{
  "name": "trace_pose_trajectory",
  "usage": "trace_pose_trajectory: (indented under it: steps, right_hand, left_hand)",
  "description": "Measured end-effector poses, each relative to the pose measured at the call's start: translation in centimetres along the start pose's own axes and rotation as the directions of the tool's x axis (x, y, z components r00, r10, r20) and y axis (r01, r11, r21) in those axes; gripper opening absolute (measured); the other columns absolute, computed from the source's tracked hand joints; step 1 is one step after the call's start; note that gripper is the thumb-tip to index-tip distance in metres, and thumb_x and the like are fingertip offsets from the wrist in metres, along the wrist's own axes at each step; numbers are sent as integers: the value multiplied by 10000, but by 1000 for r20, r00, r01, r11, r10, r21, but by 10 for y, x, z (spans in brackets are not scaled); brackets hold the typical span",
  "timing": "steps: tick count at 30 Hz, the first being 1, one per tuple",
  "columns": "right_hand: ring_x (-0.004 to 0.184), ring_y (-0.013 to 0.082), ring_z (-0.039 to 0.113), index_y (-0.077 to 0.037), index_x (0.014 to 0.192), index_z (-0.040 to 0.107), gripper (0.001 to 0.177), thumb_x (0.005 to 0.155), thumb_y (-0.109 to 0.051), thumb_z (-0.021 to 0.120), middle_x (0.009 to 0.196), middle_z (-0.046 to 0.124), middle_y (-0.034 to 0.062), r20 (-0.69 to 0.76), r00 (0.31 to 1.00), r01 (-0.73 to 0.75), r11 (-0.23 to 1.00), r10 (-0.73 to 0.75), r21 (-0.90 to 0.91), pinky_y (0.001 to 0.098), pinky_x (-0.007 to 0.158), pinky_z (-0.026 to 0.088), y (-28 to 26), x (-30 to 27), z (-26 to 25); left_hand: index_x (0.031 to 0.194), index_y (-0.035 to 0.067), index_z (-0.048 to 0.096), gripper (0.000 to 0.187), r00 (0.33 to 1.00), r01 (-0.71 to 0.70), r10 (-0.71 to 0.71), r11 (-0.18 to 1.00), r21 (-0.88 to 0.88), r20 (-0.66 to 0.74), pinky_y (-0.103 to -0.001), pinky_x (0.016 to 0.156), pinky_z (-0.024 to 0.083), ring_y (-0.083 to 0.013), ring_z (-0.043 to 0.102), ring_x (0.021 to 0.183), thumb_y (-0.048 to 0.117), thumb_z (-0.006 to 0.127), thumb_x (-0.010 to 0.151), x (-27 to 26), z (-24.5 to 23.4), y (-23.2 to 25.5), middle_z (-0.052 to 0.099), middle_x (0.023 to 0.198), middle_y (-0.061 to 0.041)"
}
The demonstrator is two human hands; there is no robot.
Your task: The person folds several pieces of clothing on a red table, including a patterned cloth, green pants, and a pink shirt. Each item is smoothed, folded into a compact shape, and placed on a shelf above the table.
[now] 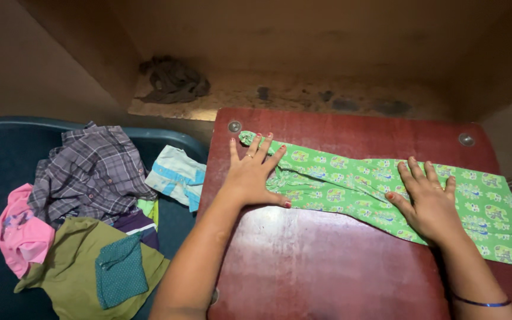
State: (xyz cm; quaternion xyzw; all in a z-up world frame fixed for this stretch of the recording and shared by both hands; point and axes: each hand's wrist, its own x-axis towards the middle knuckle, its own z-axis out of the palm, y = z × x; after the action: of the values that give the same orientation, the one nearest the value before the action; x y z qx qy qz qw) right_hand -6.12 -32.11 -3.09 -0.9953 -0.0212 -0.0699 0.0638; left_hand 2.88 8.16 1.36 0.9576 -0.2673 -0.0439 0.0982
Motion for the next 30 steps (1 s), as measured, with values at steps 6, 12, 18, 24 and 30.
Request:
trace_pose_trajectory:
  steps: [6, 12, 18, 24, 30]
  right_hand:
    - [1542, 336, 208, -201, 1572, 371, 818, 905, -663, 472, 1669, 284, 78, 0, 1000, -9, 1000, 9, 3, 671, 1185, 85, 0, 0, 0]
    - [1535, 336, 201, -211, 1579, 350, 837, 890, -671, 472, 1672, 265, 73, -3, 1000, -3, 1000, 3, -23, 681, 1173, 76, 6, 4, 6]
    - [1533, 333, 191, -221, 1583, 337, 842, 885, -676, 459, 1675, 254, 65, -13, 1000, 2, 1000, -2, -13, 686, 1165, 67, 8, 4, 11]
    - [1538, 328, 190, -230, 1583, 342, 839, 886, -683, 460, 1677, 252, 59, -3, 1000, -12, 999, 12, -30, 698, 1163, 66, 12, 4, 15]
    - [1539, 339, 197, -201, 1583, 347, 854, 882, -677, 462, 1678, 264, 69, -4, 1000, -6, 1000, 6, -26, 715, 1153, 81, 14, 3, 16]
  left_hand:
    - [1601, 259, 254, 1437, 998, 32, -31, 999, -16, 56, -760, 1131, -77, -347, 54, 1571, 799, 844, 407, -9, -17, -14, 87, 1696, -155]
    - [1605, 280, 241, 1446, 995, 95, -96, 991, 100, 13, -715, 1158, 32, -426, 52, 1538, 527, 991, 394, -31, -52, -1, 70, 1683, -189]
    - [1334, 200, 602, 896, 998, 66, -67, 986, -151, -2, -506, 1039, 435, -313, 544, 1291, 246, 958, 513, -44, -48, -36, 596, 1367, -80]
    - [948, 116, 760, 410, 990, -139, 135, 917, -373, -38, -386, 869, 545, -313, 681, 1012, 168, 920, 573, -23, -9, -74, 709, 1006, -97]
    - [1005, 145, 790, 455, 992, -111, 124, 902, -416, 4, -378, 890, 540, -291, 670, 1017, 183, 937, 576, -24, -7, -80, 686, 1029, -93]
